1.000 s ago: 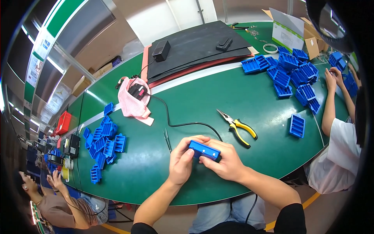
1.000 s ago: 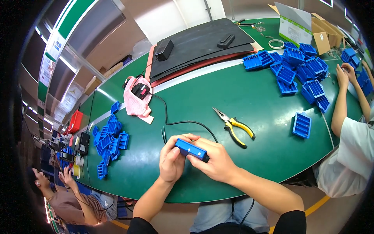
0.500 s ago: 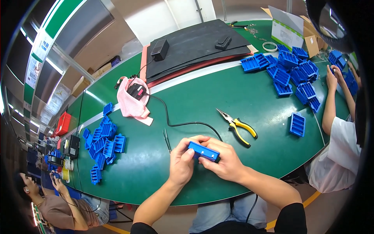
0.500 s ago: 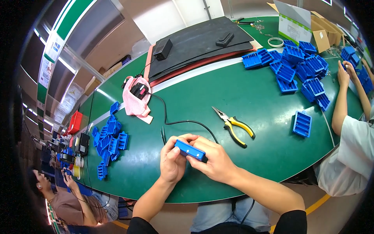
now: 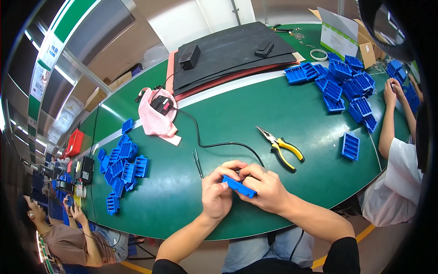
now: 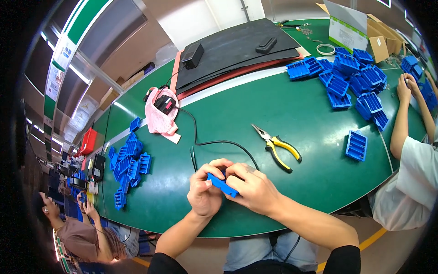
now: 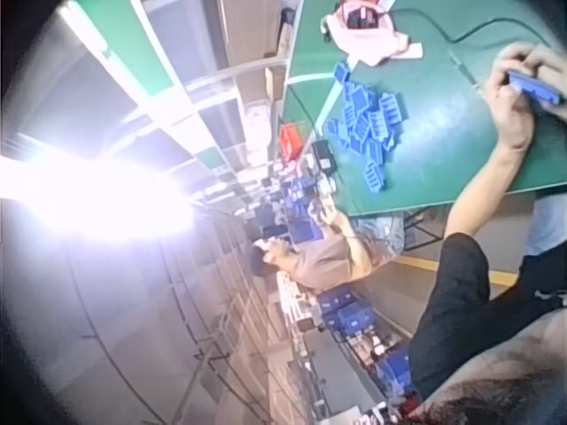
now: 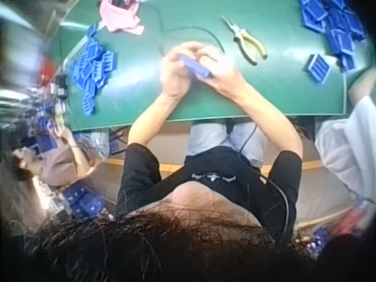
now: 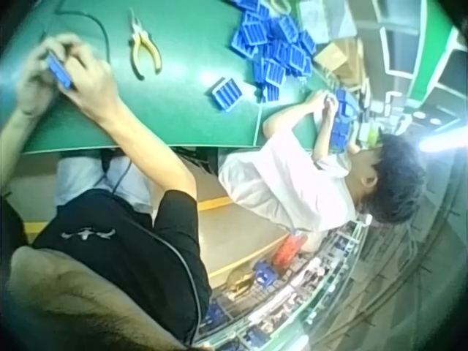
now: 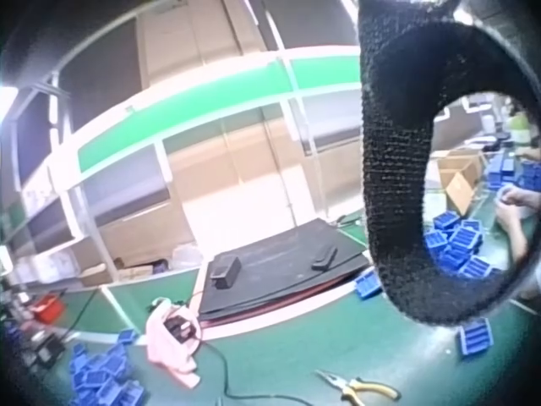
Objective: Soldering electrical wires into small blue plastic cases containing electronic modules.
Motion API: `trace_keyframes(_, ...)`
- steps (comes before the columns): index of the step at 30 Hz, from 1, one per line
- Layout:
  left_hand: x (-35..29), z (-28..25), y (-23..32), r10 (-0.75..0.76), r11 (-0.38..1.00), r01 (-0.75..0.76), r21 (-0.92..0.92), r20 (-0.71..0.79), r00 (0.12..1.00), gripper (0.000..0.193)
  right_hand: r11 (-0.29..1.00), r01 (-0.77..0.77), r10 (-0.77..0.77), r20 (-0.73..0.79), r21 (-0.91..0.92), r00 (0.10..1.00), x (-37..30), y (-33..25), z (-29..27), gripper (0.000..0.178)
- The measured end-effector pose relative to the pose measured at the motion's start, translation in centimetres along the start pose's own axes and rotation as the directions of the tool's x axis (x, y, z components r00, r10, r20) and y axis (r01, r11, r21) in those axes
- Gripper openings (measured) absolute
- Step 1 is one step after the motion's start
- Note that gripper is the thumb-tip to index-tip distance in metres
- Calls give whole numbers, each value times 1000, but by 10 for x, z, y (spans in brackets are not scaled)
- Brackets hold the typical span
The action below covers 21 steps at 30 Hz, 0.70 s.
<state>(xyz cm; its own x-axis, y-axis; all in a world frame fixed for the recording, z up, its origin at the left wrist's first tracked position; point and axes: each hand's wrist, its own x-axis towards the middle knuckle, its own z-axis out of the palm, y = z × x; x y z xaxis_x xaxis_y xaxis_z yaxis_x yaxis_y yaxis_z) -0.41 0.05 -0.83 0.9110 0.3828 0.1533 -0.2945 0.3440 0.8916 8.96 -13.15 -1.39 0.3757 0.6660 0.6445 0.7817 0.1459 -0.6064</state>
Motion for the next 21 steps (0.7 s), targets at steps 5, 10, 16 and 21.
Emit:
trace_keyframes(5,-2,-5,-4,20,997,-16,-77,53,998,31,998,51,-51,6,-44,999,1,1,1,27)
trace_keyframes(10,-1,5,-3,-28,995,34,-97,63,998,33,994,-74,77,-35,80,996,6,-2,-2,26)
trace_keyframes(16,-1,3,-5,-34,999,35,-5,61,998,34,989,-102,107,-47,106,993,6,-1,0,24)
trace_keyframes(21,0,5,-1,-47,999,46,27,62,997,35,991,-97,99,-15,87,995,6,-1,-3,27)
